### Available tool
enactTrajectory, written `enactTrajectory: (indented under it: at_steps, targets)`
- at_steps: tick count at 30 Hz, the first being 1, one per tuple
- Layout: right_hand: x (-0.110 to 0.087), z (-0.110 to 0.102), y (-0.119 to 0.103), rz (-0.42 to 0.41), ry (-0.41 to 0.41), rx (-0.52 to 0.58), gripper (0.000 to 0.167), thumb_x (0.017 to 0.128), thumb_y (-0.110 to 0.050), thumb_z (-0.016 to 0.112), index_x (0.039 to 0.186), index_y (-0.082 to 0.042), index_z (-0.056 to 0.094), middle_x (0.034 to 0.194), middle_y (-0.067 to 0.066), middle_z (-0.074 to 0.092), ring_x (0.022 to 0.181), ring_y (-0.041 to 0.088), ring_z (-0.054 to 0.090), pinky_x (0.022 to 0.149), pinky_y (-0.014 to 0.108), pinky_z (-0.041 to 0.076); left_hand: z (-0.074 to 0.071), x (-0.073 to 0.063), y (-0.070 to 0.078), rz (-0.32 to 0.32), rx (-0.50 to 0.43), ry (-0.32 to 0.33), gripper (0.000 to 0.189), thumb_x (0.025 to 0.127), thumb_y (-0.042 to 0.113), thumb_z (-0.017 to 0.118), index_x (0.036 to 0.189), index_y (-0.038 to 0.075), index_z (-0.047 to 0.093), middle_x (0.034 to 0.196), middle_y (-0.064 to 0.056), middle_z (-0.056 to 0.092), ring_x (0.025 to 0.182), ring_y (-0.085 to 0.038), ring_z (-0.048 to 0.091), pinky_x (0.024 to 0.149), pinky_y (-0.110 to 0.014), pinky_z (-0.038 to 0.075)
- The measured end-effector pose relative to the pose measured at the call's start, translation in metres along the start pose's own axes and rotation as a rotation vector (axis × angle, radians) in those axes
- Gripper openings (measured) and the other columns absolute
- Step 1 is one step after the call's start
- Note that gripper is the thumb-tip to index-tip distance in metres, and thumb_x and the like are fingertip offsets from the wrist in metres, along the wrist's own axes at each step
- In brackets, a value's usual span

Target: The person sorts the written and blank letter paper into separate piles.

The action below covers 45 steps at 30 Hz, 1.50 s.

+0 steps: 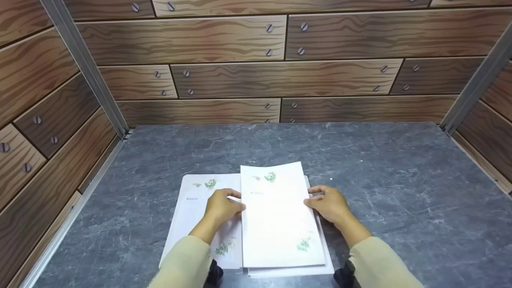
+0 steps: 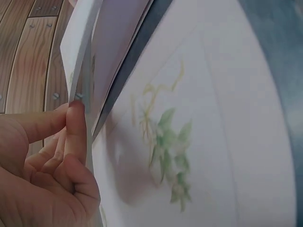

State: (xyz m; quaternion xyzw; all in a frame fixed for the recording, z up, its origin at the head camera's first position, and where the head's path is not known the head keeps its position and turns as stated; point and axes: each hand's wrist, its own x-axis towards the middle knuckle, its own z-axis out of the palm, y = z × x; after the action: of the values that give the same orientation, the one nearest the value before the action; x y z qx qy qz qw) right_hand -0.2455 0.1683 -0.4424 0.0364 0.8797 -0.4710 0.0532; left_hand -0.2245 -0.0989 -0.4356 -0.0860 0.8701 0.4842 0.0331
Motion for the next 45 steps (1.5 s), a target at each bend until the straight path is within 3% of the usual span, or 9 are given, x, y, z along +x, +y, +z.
enactTrajectory:
  at_steps: [6,14,27,33,37,45]
  targets:
    - [-0.002,-0.007,0.008,0.029,-0.015,0.031,0.035,0.083,-0.007,0.072,0.114,0.005,0.061,0.092,0.013,0.069,0.073,0.02,0.066,0.063,0.032,0.051,0.008,-0.003,0.003,0.026,-0.001,-0.038,0.023,0.078,0.002,0.074,0.1,0.001,0.067,0.068,-0.003,0.066,0.058,-0.015,0.065,0.056,-0.029,0.051]
    - [-0.004,-0.009,0.014,0.022,-0.022,0.059,0.032,0.082,-0.003,0.071,0.11,0.007,0.06,0.086,0.013,0.069,0.072,0.02,0.066,0.065,0.033,0.053,0.013,-0.005,0.001,0.027,0.05,-0.056,0.023,0.079,0.004,0.074,0.1,0.002,0.066,0.063,-0.001,0.065,0.058,-0.015,0.064,0.059,-0.031,0.05]
    - [-0.006,-0.016,0.019,0.038,-0.041,0.059,0.036,0.083,-0.003,0.07,0.116,0.006,0.057,0.089,0.015,0.069,0.074,0.022,0.067,0.065,0.032,0.051,0.019,-0.007,0.006,0.034,0.035,-0.06,0.022,0.079,0.005,0.074,0.099,0.002,0.067,0.061,-0.003,0.064,0.056,-0.016,0.065,0.056,-0.03,0.051]
    - [-0.006,-0.032,0.028,0.026,-0.032,0.069,0.037,0.083,-0.002,0.071,0.115,0.008,0.056,0.089,0.018,0.069,0.071,0.019,0.066,0.065,0.031,0.052,0.033,-0.01,0.015,0.028,0.018,-0.059,0.021,0.08,0.007,0.074,0.099,0.003,0.067,0.061,-0.001,0.064,0.054,-0.014,0.064,0.05,-0.027,0.05]
    - [-0.006,-0.043,0.036,0.028,-0.039,0.072,0.039,0.083,-0.003,0.071,0.117,0.009,0.055,0.091,0.018,0.068,0.072,0.019,0.066,0.065,0.031,0.052,0.043,-0.011,0.023,0.057,0.02,-0.054,0.019,0.08,0.007,0.075,0.098,0.004,0.067,0.06,-0.001,0.064,0.054,-0.015,0.064,0.046,-0.027,0.048]
    - [-0.009,-0.067,0.052,0.037,-0.039,0.04,0.044,0.085,-0.006,0.07,0.122,0.009,0.052,0.095,0.02,0.067,0.075,0.019,0.066,0.065,0.031,0.052,0.07,-0.014,0.037,0.083,0.027,-0.025,0.016,0.077,0.004,0.076,0.091,0.006,0.068,0.055,0.002,0.06,0.048,-0.01,0.057,0.048,-0.024,0.047]
